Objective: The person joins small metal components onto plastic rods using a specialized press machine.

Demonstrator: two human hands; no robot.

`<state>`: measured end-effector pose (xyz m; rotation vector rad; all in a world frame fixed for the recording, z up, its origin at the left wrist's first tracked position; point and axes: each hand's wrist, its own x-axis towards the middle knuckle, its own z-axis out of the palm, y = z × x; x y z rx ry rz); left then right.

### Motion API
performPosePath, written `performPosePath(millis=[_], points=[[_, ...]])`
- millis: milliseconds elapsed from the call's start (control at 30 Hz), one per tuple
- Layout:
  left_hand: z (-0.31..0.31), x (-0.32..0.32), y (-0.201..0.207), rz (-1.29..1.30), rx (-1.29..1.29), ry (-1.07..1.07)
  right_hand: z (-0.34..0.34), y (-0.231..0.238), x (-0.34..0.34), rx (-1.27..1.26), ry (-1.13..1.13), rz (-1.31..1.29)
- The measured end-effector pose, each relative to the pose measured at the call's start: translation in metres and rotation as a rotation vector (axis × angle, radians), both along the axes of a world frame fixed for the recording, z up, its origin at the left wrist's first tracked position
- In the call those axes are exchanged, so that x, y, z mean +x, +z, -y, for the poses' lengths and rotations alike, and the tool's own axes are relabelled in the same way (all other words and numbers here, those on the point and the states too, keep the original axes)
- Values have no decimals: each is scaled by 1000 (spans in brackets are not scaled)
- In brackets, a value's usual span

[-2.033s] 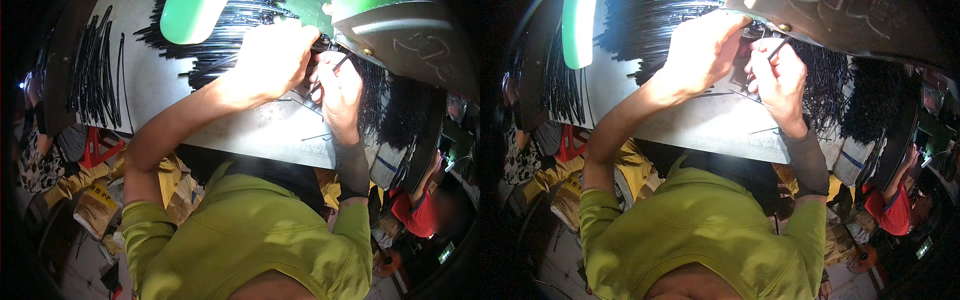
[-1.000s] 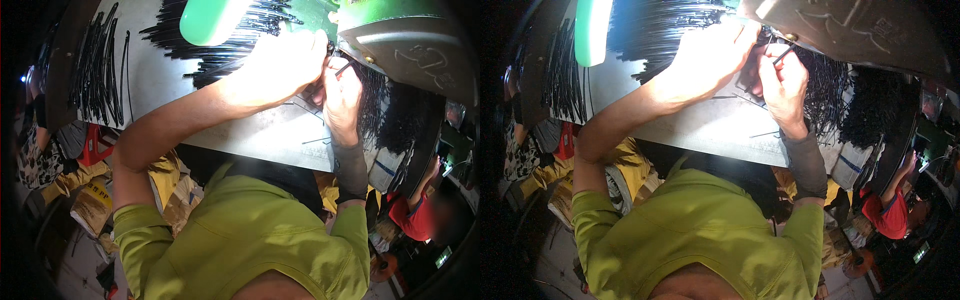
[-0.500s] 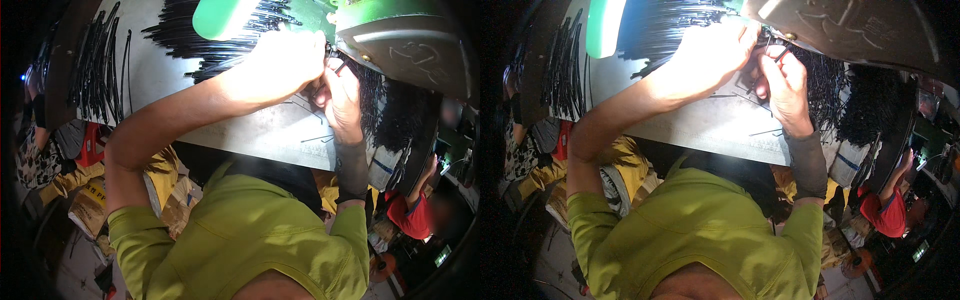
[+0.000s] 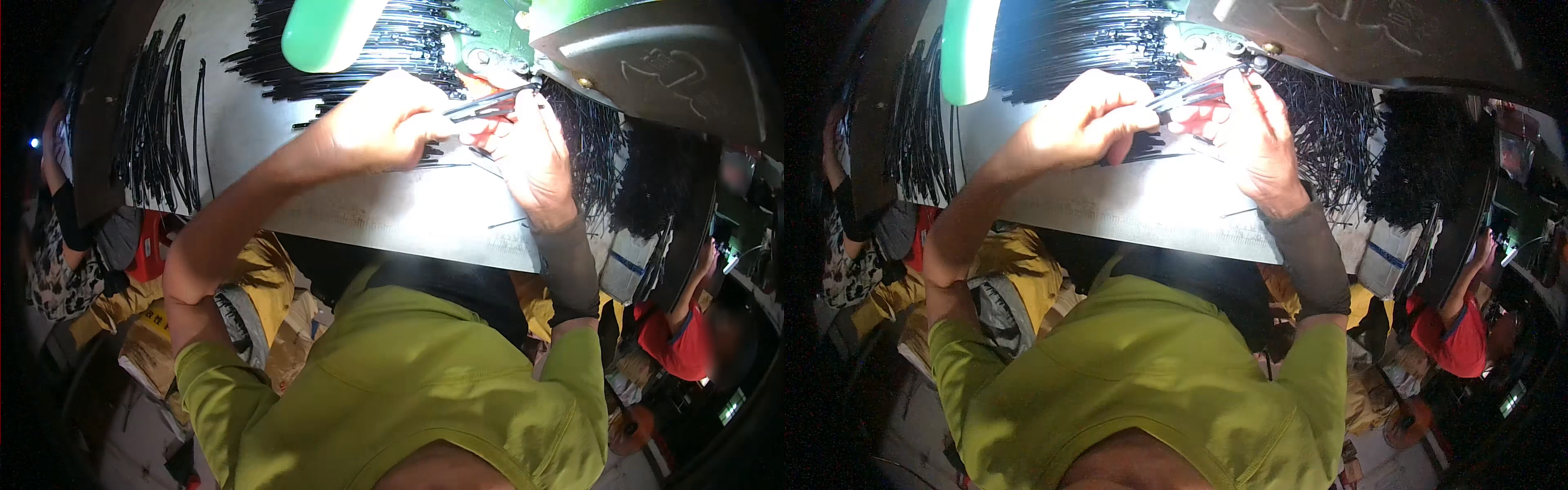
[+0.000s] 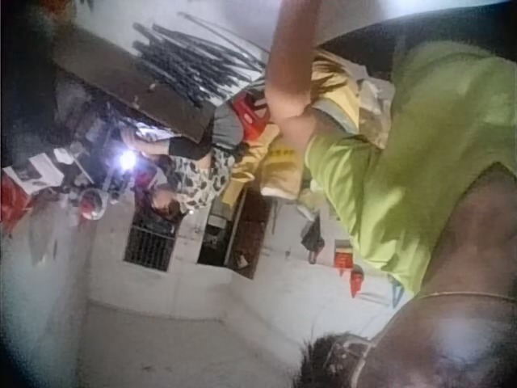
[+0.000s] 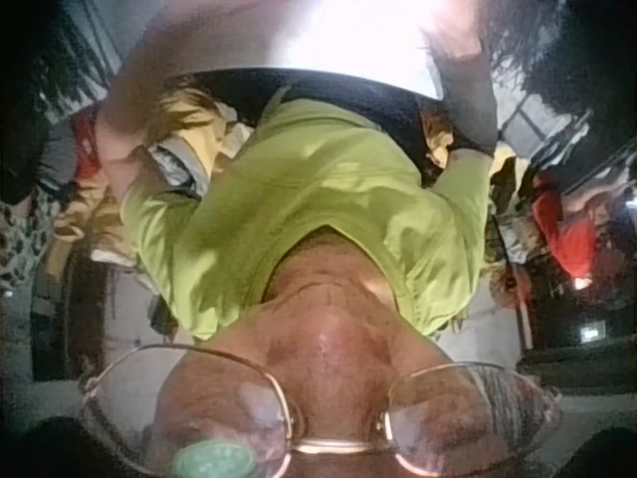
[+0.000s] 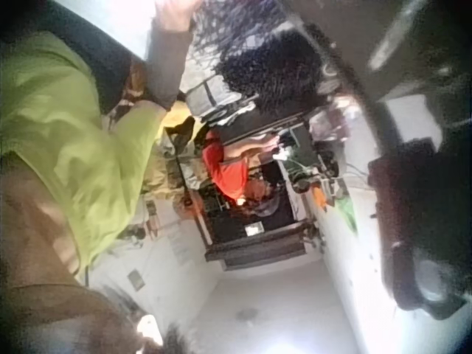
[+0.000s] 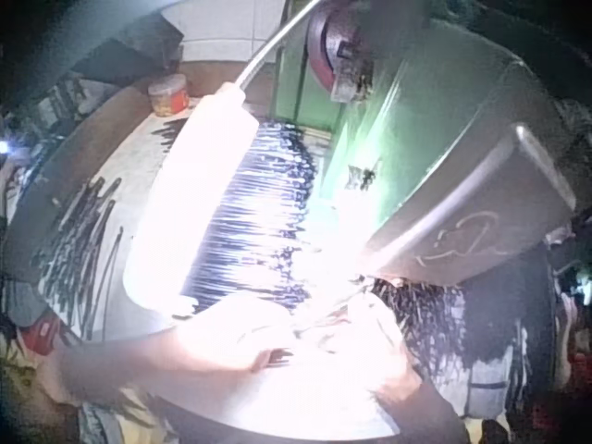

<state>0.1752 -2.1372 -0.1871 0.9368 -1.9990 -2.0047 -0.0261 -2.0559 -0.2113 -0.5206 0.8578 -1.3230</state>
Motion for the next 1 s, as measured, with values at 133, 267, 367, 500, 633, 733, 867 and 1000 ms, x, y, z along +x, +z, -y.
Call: performPosePath(millis=[133, 267, 367, 500, 633, 733, 867, 1000], points=[[-10, -1, -19, -216, -1089, 128, -13, -8, -5, -82, -52, 171], [3, 10, -28, -499, 210, 395, -13, -9, -36, -97, -250, 161], [4, -1, -28, -696, 712, 549, -11, -15, -50, -119, -274, 179], [-6, -50, -29, -913, 692, 610, -3, -13, -49, -135, -334, 182], [5, -63, -45, -953, 701, 646, 2, -12, -38, -161, -331, 118], [5, -65, -56, -1133, 767, 596, 0, -11, -38, -178, -319, 78], [-3, -74, -40, -987, 569, 664, -3, -9, -42, -143, -402, 56], [-5, -71, -38, -959, 628, 716, -1, -10, -38, -185, -358, 37]])
